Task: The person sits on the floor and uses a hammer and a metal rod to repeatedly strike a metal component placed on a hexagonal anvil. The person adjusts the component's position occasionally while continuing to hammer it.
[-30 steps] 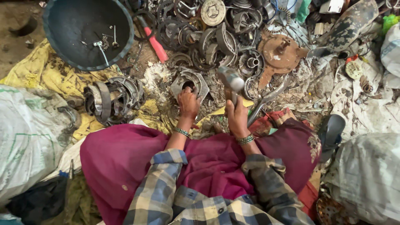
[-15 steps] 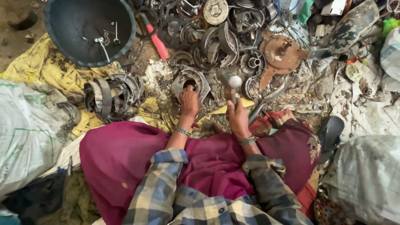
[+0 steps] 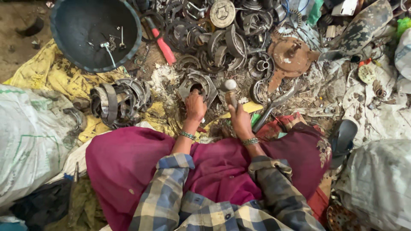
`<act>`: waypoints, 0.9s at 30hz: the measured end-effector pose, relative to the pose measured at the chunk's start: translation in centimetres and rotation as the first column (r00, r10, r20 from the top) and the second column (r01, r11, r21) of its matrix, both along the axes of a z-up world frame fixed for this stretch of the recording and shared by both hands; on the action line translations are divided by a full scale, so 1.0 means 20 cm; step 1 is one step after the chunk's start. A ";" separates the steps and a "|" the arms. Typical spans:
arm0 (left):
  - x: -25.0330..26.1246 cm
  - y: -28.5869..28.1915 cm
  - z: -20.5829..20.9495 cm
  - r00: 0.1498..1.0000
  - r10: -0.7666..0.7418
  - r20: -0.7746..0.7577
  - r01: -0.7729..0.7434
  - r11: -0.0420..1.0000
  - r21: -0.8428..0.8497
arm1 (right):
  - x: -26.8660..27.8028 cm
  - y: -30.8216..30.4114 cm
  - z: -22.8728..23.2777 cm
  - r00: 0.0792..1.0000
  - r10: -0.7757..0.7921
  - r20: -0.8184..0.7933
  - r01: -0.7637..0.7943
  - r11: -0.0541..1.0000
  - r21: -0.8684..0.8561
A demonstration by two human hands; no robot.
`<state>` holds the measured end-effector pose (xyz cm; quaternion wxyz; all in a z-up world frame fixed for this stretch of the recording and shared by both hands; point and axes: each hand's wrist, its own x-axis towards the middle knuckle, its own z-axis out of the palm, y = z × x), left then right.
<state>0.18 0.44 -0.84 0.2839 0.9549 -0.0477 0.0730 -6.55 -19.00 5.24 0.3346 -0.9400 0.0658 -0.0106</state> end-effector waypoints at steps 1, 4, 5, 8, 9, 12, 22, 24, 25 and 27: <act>-0.01 0.00 0.00 1.000 -0.005 -0.001 0.005 0.999 -0.033 | -0.01 -0.02 0.01 1.000 -0.022 -0.002 0.023 0.998 0.053; -0.01 -0.04 0.00 1.000 -0.025 0.001 0.025 0.997 -0.077 | -0.04 -0.09 0.09 0.995 -0.067 0.074 0.050 0.976 0.211; 0.00 -0.06 0.00 1.000 -0.027 0.002 0.027 0.998 -0.050 | -0.05 -0.10 0.11 0.986 -0.064 0.157 0.021 0.964 0.263; 0.00 -0.06 0.00 1.000 -0.017 -0.012 0.017 1.000 -0.026 | -0.03 -0.06 0.11 0.951 -0.029 0.307 -0.071 0.948 0.311; 0.00 -0.06 0.00 1.000 -0.013 -0.017 0.012 1.000 -0.029 | -0.02 -0.04 0.10 0.939 -0.013 0.343 -0.099 0.947 0.307; 0.00 -0.06 0.00 0.999 -0.035 0.005 0.035 0.998 -0.058 | 0.03 0.01 0.02 0.986 0.058 0.158 -0.050 0.997 -0.058; 0.04 -0.06 -0.13 0.997 -0.068 0.029 0.070 0.996 -0.057 | -0.06 -0.07 0.15 0.995 -0.020 0.102 0.001 0.983 0.185; 0.04 -0.05 -0.16 0.983 -0.081 0.163 0.103 0.986 -0.131 | -0.08 -0.08 0.18 0.979 -0.040 0.202 -0.020 0.958 0.286; 0.04 -0.05 -0.17 0.991 -0.081 0.108 0.093 0.990 -0.102 | -0.09 -0.07 0.19 0.967 -0.005 0.254 -0.068 0.958 0.278; 0.06 -0.07 -0.16 0.997 -0.080 0.008 0.081 0.996 -0.042 | -0.07 -0.05 0.17 0.929 0.063 0.365 -0.163 0.954 0.251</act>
